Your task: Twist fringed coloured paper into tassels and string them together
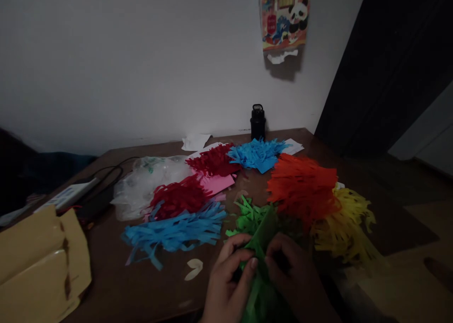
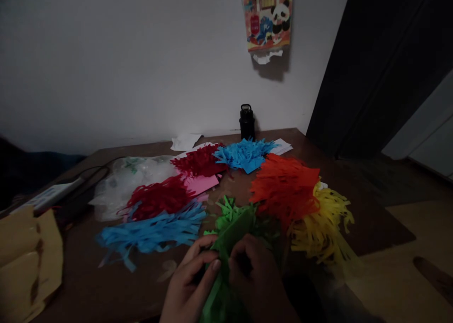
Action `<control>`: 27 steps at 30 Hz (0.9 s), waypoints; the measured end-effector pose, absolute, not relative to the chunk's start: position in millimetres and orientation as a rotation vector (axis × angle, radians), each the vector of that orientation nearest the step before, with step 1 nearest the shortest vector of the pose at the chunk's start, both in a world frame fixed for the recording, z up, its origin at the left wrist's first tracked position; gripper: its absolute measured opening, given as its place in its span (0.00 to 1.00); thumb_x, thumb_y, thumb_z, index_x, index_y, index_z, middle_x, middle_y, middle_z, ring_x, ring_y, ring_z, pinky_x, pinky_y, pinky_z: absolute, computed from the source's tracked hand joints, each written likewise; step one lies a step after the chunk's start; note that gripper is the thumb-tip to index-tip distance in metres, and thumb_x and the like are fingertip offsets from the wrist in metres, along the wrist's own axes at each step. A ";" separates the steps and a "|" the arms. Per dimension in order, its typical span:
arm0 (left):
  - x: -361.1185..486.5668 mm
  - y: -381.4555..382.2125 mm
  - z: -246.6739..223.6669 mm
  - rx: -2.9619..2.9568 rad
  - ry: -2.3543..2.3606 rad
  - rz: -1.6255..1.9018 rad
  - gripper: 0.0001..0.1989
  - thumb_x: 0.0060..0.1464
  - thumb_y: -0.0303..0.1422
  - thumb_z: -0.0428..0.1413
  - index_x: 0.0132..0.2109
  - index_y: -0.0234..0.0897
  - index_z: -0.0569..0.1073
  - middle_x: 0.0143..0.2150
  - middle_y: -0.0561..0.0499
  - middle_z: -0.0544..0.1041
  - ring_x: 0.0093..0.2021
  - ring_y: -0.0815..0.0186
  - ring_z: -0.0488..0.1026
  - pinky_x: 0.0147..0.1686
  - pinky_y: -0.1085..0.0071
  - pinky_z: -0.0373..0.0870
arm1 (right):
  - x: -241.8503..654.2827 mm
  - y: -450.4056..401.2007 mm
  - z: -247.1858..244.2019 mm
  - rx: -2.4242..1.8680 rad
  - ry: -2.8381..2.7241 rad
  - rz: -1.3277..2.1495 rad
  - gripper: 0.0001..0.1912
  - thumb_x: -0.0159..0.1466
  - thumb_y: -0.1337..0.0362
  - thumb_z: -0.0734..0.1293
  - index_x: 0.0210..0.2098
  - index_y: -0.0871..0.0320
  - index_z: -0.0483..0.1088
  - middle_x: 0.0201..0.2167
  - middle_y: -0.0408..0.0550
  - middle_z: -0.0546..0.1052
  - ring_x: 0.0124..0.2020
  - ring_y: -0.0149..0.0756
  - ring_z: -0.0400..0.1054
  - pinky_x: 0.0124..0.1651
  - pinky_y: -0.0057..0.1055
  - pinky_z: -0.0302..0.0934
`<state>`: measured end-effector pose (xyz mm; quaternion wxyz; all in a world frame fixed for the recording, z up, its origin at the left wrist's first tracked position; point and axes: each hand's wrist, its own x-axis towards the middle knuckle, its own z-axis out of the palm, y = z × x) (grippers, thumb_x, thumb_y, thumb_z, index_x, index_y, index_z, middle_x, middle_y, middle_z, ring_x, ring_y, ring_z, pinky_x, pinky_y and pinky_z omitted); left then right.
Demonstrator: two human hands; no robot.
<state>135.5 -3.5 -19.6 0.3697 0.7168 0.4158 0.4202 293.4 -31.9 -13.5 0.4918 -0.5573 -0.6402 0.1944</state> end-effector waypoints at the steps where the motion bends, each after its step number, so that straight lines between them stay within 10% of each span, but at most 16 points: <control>1: 135.1 -3.0 -20.4 1.869 1.068 1.088 0.06 0.58 0.34 0.56 0.36 0.40 0.78 0.49 0.45 0.74 0.50 0.56 0.74 0.46 0.68 0.72 | 293.1 -32.3 -14.4 -1.344 -1.570 0.461 0.06 0.58 0.71 0.60 0.27 0.55 0.62 0.24 0.39 0.67 0.26 0.29 0.64 0.29 0.22 0.57; 15: 133.4 3.6 -2.7 2.252 0.970 1.159 0.07 0.57 0.23 0.52 0.33 0.39 0.71 0.43 0.47 0.74 0.43 0.66 0.77 0.41 0.76 0.73 | 298.2 -34.4 -4.0 -1.414 -1.674 -0.366 0.07 0.61 0.75 0.60 0.33 0.56 0.64 0.32 0.46 0.74 0.35 0.38 0.67 0.43 0.35 0.58; 22: 130.9 2.1 -6.1 2.376 0.858 1.156 0.08 0.57 0.22 0.52 0.39 0.40 0.70 0.46 0.46 0.73 0.45 0.66 0.76 0.43 0.77 0.74 | 284.6 -34.0 4.4 -1.402 -1.832 -0.461 0.21 0.62 0.72 0.58 0.54 0.66 0.65 0.50 0.59 0.74 0.51 0.45 0.67 0.53 0.43 0.57; 27: 126.4 3.4 -11.1 2.500 0.741 1.078 0.09 0.57 0.21 0.52 0.42 0.38 0.70 0.47 0.44 0.73 0.46 0.64 0.75 0.45 0.75 0.74 | 294.9 -20.6 5.2 -1.391 -1.866 -0.465 0.19 0.63 0.76 0.56 0.48 0.59 0.70 0.47 0.51 0.78 0.47 0.40 0.72 0.54 0.41 0.60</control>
